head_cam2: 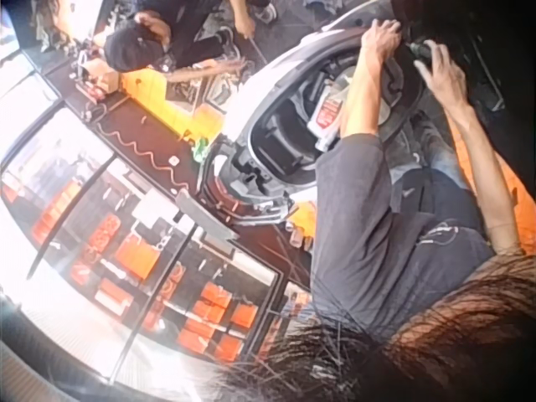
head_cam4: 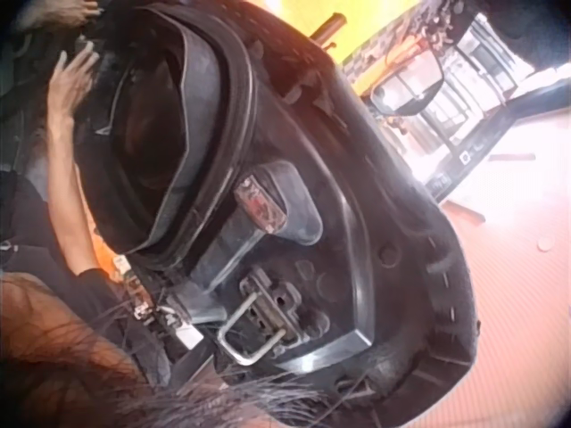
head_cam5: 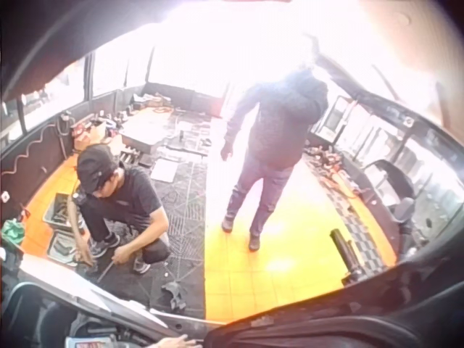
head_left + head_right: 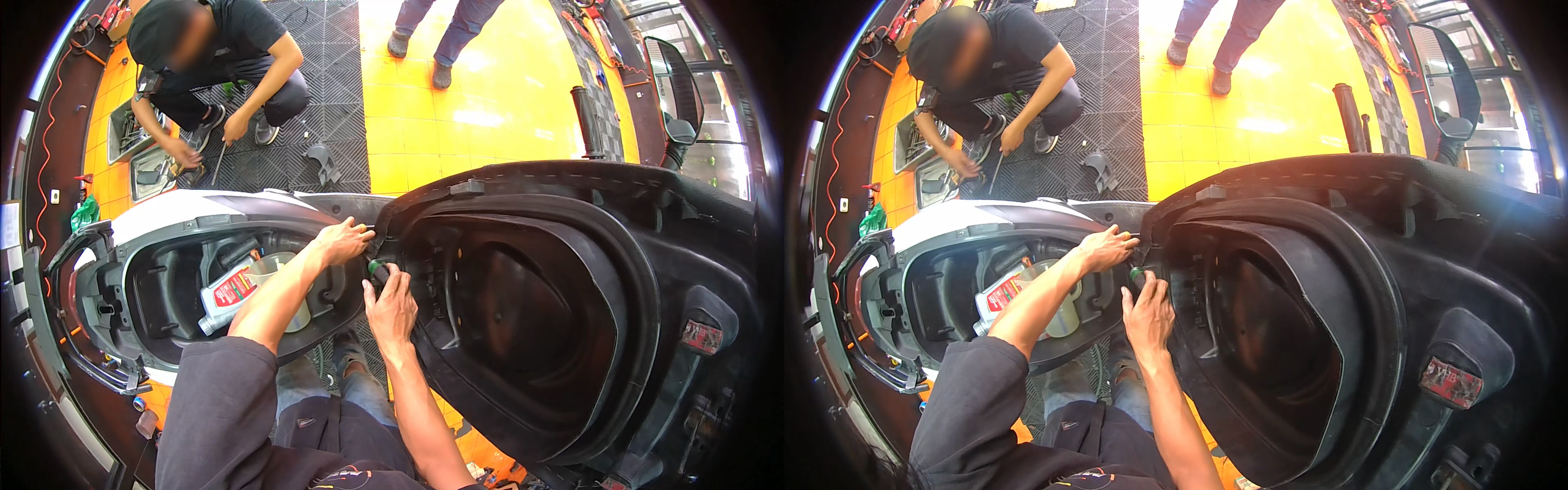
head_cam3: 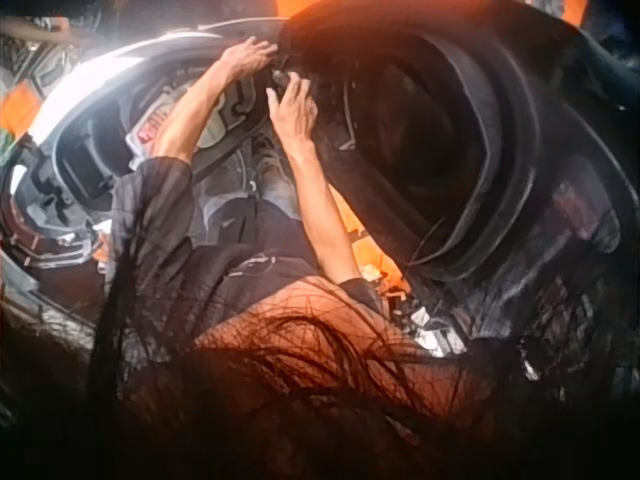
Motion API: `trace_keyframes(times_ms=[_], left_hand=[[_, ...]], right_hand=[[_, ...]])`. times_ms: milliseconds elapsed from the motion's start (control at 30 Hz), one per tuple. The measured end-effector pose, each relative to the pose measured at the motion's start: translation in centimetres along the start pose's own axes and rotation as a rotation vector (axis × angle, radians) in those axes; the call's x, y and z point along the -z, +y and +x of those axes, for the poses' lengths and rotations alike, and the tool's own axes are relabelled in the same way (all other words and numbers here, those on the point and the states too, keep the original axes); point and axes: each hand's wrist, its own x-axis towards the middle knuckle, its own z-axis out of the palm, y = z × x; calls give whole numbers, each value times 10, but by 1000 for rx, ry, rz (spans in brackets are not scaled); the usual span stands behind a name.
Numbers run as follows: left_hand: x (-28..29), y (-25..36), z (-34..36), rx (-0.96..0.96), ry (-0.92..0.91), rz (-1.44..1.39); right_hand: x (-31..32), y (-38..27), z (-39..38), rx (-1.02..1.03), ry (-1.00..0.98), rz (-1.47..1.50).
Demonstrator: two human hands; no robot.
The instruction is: The person works on a white scooter in a workshop, using a screwdriver to remove fasteners from the seat area. They lift the seat to reveal the internal storage compartment containing a bottle of oil and a plastic jug. The person then removes the seat completely and places it on the floor, exposing the scooter's internal wiring and battery.
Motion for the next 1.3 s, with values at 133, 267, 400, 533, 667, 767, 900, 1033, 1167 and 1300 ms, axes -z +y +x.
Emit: trace_keyframes(times_ms=[133,267,400,533,667,767,900,1033,1167,1300], left_hand=[[-3,1,2,26,-14,-6],[-3,0,1,13,7,9],[-1,1,-1,20,-5,27],[0,1,2,18,-14,-6],[5,0,1,17,-69,-28],[15,1,0,8,-98,-35],[1,0,-2,22,-37,-16],[8,1,2,15,-74,-36],[5,-2,2,8,-69,-62],[5,-4,3,-7,-66,-80]], right_hand=[[-2,5,-2,-47,-77,6],[-1,3,-3,-1,45,97],[7,-2,-3,-158,-116,136],[1,1,-4,-34,60,88],[7,-3,-2,-109,-14,125],[0,1,-6,26,143,107],[3,1,-2,-193,-75,192],[-18,16,-7,173,99,231],[-27,24,-14,205,141,239],[-31,28,-26,188,180,235]])
